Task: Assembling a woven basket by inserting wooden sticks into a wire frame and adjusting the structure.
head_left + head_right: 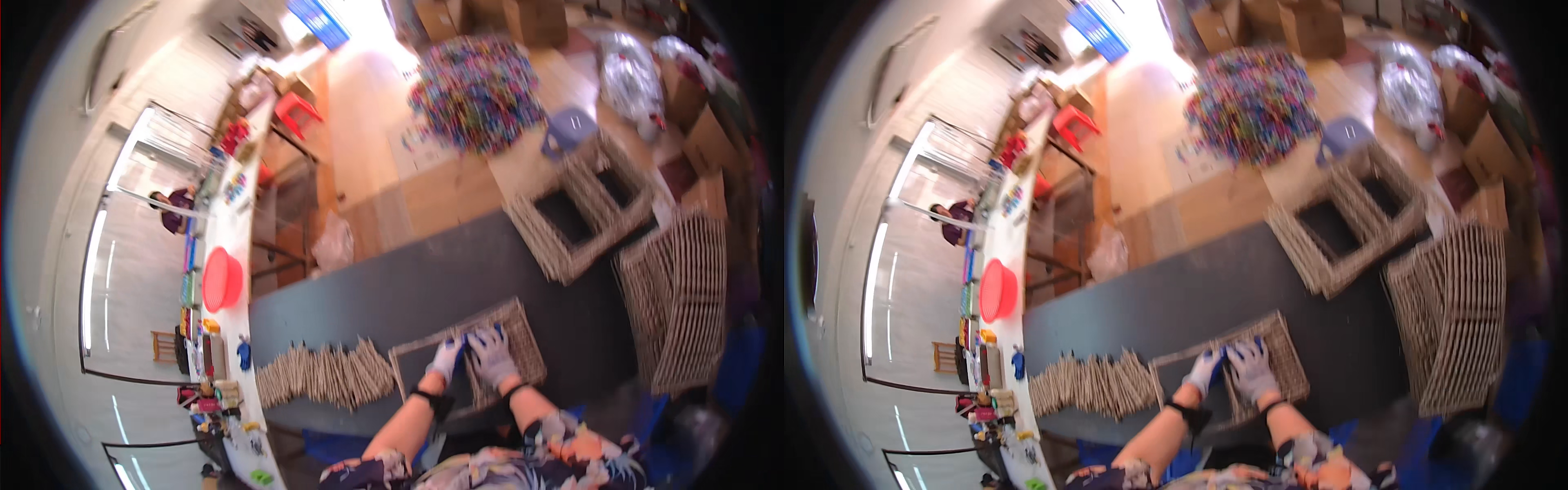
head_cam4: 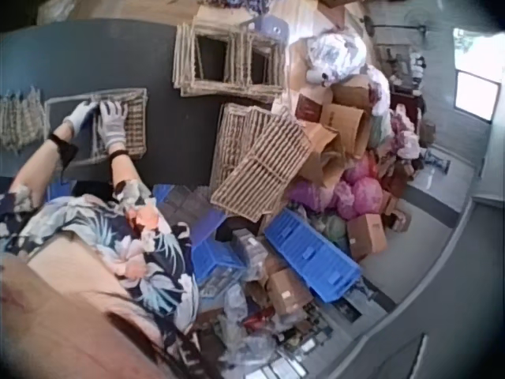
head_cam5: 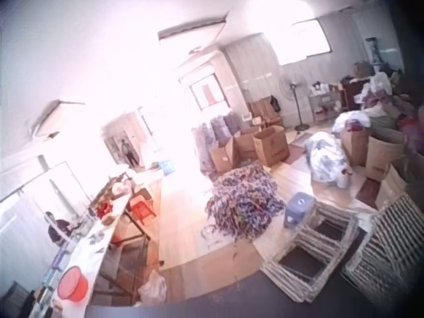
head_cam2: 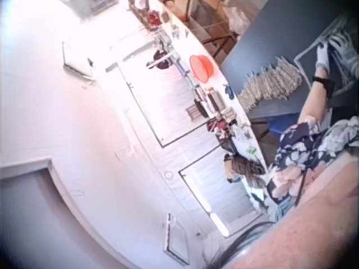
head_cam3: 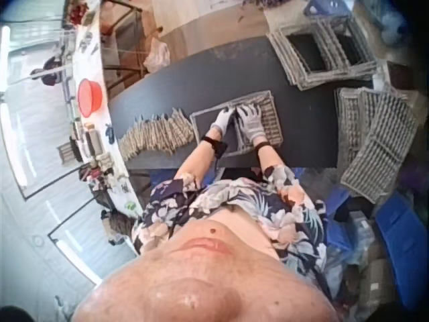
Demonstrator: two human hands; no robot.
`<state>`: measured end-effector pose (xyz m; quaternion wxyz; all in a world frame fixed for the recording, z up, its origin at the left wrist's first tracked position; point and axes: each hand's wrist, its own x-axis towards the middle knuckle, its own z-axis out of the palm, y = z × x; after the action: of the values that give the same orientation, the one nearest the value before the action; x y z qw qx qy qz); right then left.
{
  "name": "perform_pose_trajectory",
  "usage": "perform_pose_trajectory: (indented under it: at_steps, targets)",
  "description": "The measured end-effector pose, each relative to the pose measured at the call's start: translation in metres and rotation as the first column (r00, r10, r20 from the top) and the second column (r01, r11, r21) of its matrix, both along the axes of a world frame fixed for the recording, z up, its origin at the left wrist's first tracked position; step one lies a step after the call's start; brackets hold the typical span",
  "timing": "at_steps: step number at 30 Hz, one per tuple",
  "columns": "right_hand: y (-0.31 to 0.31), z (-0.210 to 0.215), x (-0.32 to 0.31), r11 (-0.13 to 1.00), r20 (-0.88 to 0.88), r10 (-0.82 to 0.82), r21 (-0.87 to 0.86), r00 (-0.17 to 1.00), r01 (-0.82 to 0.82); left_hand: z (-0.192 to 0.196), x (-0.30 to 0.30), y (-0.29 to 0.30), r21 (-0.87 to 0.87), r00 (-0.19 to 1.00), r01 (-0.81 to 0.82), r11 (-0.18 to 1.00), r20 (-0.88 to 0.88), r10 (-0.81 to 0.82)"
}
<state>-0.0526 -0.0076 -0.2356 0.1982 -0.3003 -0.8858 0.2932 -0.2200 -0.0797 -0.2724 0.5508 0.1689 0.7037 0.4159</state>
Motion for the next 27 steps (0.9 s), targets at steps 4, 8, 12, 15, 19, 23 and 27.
perform_pose_trajectory:
  at_steps: [4,8,12,15,19,23,27]
  targets:
    - [0.002,0.000,-0.001,0.998,-0.080,-0.047,0.035,0.996,0.049,0.031,0.020,0.000,-0.033,0.842,-0.021,0.999,-0.539,0.000]
    - [0.003,-0.001,-0.003,0.996,-0.081,-0.089,-0.035,0.993,0.086,0.047,0.026,-0.007,-0.076,0.758,0.023,0.997,-0.649,-0.067]
    - [0.005,-0.003,-0.004,0.999,0.070,-0.017,-0.033,0.997,0.019,0.038,0.013,0.003,-0.058,0.958,-0.166,0.984,-0.247,0.147]
    - [0.004,-0.006,-0.005,0.999,0.073,-0.016,-0.030,0.997,0.019,0.039,0.004,0.012,-0.192,0.960,-0.265,0.945,0.038,0.278]
    - [0.003,-0.010,-0.006,1.000,0.113,-0.005,-0.013,0.994,0.007,0.062,0.013,0.016,-0.167,0.973,-0.200,0.966,-0.148,0.176]
    - [0.003,-0.009,-0.006,0.999,0.098,-0.008,-0.050,0.995,0.013,0.082,0.027,0.015,-0.160,0.766,0.062,0.985,-0.625,-0.150]
    - [0.013,0.004,-0.004,0.989,-0.054,-0.033,-0.146,0.998,0.025,0.069,0.019,0.017,-0.273,0.691,0.082,0.959,-0.677,-0.252]
